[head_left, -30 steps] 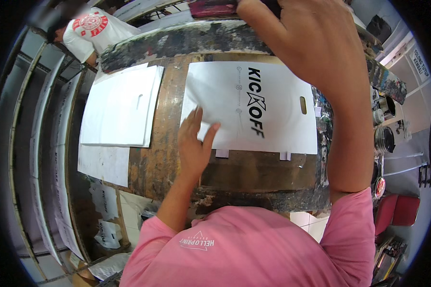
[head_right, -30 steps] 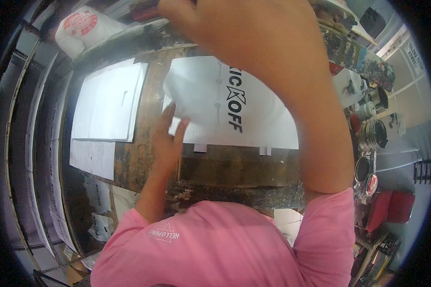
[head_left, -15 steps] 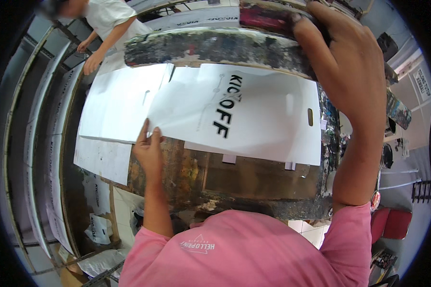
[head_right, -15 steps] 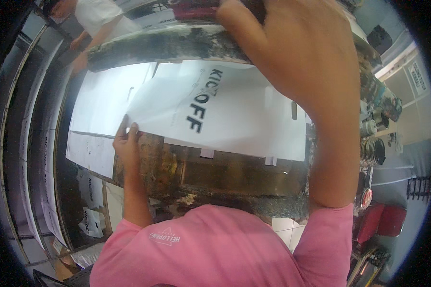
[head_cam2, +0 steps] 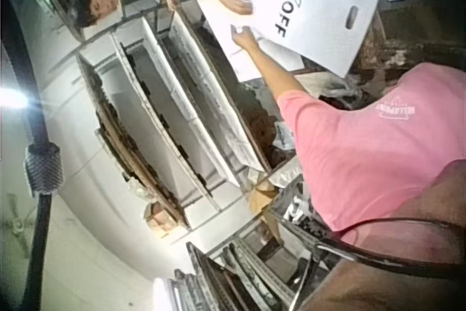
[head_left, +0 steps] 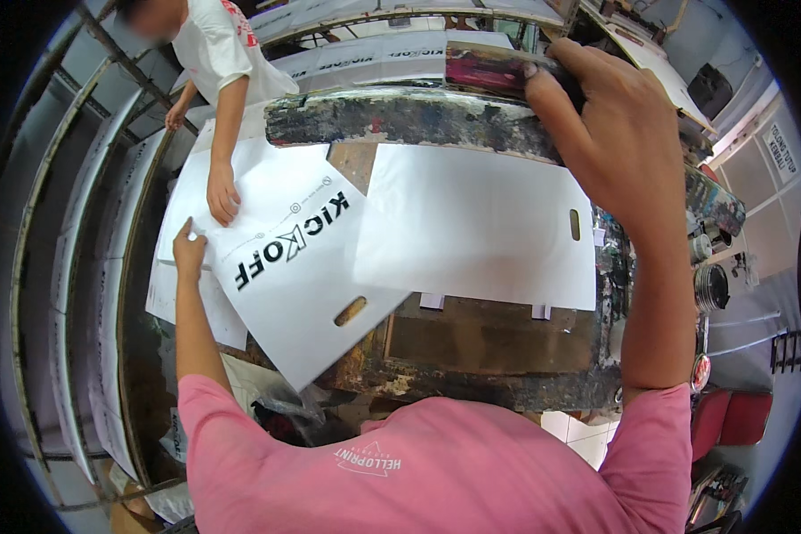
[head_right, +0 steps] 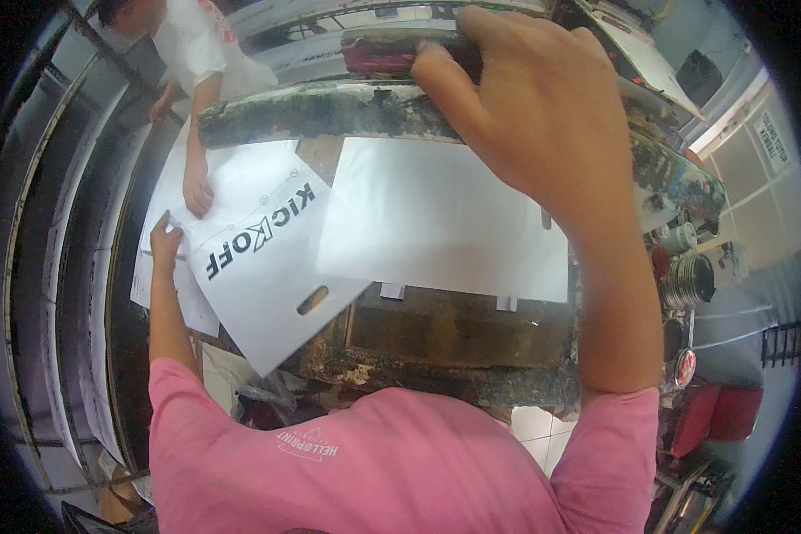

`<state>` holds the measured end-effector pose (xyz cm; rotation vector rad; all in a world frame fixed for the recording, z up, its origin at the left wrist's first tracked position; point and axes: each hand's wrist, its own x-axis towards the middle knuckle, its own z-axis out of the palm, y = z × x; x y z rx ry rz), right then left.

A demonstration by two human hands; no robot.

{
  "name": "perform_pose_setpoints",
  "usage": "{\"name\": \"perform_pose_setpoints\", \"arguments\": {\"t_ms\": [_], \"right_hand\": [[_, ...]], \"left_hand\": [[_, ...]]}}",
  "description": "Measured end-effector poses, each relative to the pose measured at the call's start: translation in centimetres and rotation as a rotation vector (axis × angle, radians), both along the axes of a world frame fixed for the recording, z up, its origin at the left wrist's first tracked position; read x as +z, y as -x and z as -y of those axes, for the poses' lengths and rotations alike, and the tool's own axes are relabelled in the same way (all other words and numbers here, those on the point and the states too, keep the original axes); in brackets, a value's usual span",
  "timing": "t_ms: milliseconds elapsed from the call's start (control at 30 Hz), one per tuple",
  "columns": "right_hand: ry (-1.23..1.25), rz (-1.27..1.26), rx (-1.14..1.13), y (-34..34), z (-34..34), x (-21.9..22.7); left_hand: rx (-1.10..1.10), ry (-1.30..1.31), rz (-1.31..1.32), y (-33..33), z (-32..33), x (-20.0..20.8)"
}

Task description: The person performs screen printing on white plastic bags by placing a bag on the workstation, lowering a screen, and using a squeegee to spread black ink.

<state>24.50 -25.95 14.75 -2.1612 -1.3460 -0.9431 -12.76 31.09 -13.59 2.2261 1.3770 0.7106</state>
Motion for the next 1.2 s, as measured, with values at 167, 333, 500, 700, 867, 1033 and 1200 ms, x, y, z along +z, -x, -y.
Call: {"name": "perform_pose_setpoints", "arguments": {"t_ms": [167,333,500,700,867,1033,1200], "right_hand": [[0.043,-0.029,-0.048,-0.3,0.2,-0.1],[0.068,-0.056,-0.074,2.8,1.5,-3.5],[0.469,-0.326,-0.076,7.9,6.0,-11.6],[0.547,-0.577,0.126,8.5,8.3,-21.5],[0.531,-0.652,0.051,10.5,7.7,-25.6],[0.452,-0.448,0.098,6.6,5.9,-28.2],[0.386,-0.352,0.104,-1.9,0.5,-30.4]], "left_hand": [[-0.026,-0.553,-0.107,-5.9,10.0,7.4],[-0.746,0.644,0.881,-11.4,31.6,11.9],[-0.551,0.62,0.582,-11.3,38.4,8.5],[-0.467,0.089,0.016,-8.4,39.4,-2.0],[-0.501,-0.12,-0.127,-7.8,38.5,-4.9],[-0.536,-0.101,-0.107,-7.8,38.5,-4.7],[-0.539,-0.109,-0.164,-7.9,38.4,-4.4]]}}
